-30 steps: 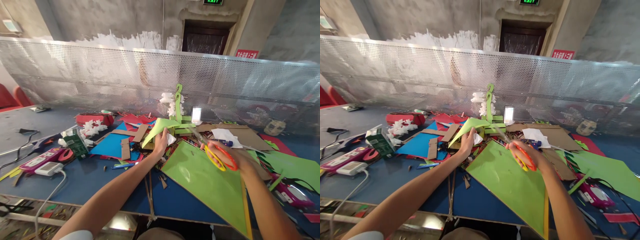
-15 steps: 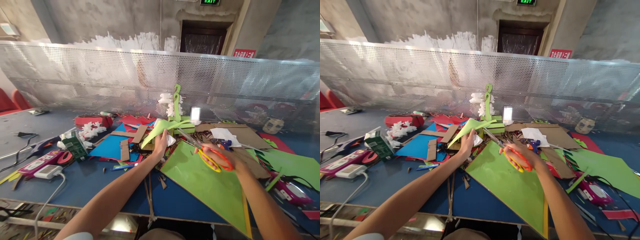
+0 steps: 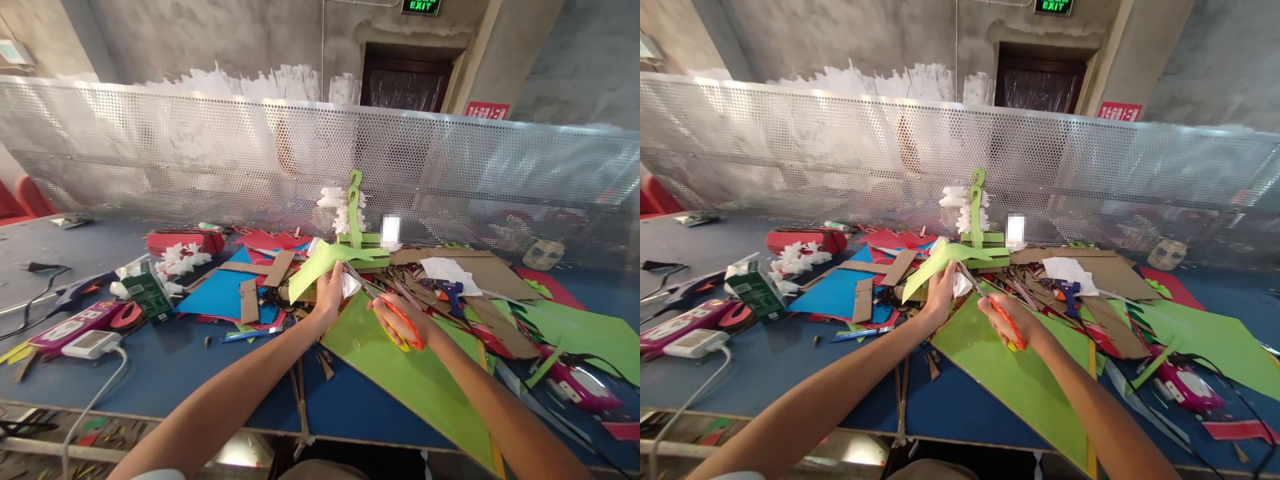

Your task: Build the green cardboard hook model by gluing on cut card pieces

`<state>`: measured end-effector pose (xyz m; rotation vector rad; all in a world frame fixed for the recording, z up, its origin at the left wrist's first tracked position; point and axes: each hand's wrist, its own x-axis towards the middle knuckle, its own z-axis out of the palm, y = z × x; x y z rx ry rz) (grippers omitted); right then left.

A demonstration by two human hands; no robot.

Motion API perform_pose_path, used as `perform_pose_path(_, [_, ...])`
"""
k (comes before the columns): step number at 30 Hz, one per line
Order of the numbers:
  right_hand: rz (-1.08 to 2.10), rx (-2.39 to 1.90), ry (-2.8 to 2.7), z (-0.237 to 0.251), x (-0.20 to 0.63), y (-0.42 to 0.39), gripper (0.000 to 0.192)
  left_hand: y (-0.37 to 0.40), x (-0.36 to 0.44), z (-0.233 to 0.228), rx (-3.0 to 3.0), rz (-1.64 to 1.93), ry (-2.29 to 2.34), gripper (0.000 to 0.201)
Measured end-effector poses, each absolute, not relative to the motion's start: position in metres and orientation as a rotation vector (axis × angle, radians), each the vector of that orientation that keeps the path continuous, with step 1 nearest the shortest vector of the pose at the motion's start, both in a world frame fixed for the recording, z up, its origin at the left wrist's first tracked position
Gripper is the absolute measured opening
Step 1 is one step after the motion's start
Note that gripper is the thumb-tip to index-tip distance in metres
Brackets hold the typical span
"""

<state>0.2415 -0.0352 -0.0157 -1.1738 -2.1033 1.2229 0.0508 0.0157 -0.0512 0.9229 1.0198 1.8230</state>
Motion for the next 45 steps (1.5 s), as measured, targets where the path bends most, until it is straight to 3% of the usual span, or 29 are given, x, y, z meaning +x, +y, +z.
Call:
perform_pose_path(36, [1.194, -1.22, -2.001, -0.033, 0.233, -0.034, 0.053, 0.012, 0.053, -0.051, 0.944, 1.78, 1.007, 0.06])
perform_pose_path(42, [1.222, -1.27, -2.014, -0.019, 0.244, -0.031, 0.062, 0.021, 0.043, -0.053, 0.912, 1.8, 1.027, 0.055])
perform_pose_path(45, [1.052, -1.407, -2.248, -0.004, 0.27, -0.02, 0.059, 0.03, 0.026, -0.051, 0.915, 1.788, 1.063, 0.051])
